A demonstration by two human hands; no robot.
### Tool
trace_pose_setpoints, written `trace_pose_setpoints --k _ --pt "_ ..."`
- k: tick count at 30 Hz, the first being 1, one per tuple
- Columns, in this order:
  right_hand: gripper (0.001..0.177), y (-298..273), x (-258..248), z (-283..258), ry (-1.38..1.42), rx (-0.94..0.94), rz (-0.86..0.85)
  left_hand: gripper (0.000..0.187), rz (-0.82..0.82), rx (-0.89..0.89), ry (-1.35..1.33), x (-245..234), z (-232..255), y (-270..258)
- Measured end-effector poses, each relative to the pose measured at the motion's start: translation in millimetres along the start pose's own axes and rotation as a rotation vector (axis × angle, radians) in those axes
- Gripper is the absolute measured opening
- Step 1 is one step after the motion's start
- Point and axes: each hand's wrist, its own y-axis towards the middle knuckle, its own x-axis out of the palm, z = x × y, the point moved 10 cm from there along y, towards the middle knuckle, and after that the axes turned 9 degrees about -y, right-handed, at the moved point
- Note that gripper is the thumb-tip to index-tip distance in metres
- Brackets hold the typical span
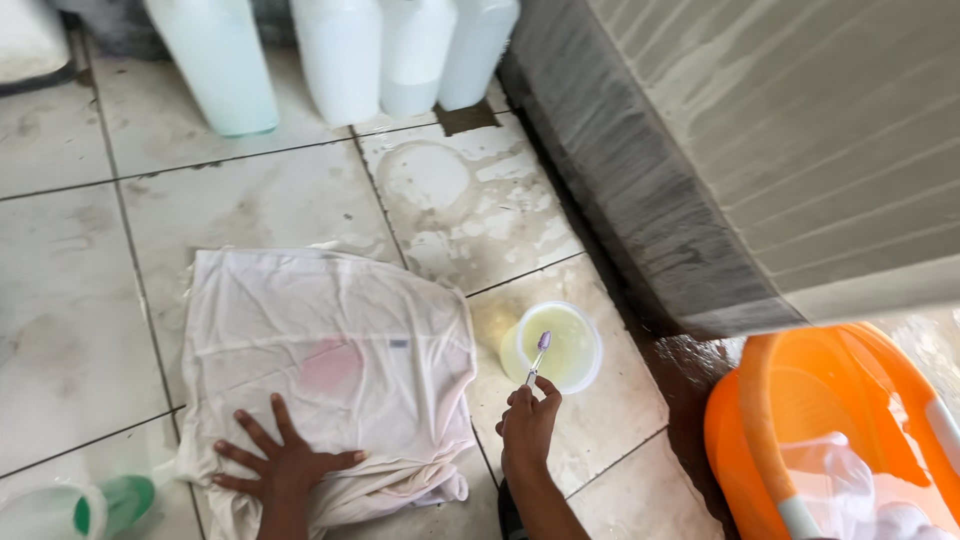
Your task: The person applies a liquid from a container onto a stained area of a white shirt and scrubs it with a toothbrush.
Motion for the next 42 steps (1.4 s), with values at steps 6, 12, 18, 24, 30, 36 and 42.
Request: trace_pose_setpoints --k 6,12,18,24,30,36,42 --pt "0.046 21.6 -11.9 6.0 0.157 0.243 -0.022 0.184 0.234 0.090 -0.152 -2.4 3.8 -6.1" --pt "0.035 -24.0 2.8 -11.3 0.068 -0.001 -0.074 0.184 0.286 -0.087 -0.110 -7.1 -0.6 -22.9" --pt "0.030 -47.7 64.6 21.7 -0.395 -0.210 -0.239 0.179 -0.023 -0.037 -0.104 2.9 5.2 -22.3" --pt "0.032 -45.4 147.1 58.2 -0.726 -0.443 -0.540 0.177 -0.031 -0.014 -0.193 -3.5 7.9 -34.8" --pt "0.027 -36.5 178.6 80.7 -0.933 -0.643 -0.811 0.175 -0.015 0.020 -0.202 -8.7 10.0 -39.3" --pt "0.038 -23.2 171.6 56.1 -0.872 -0.555 -0.631 0.178 -0.011 0.038 -0.243 -7.6 11.4 -41.4" --pt "0.041 -17.3 172.9 43.1 -0.914 -0.441 -0.545 0.178 0.030 0.046 -0.256 -10.7 11.4 -41.0"
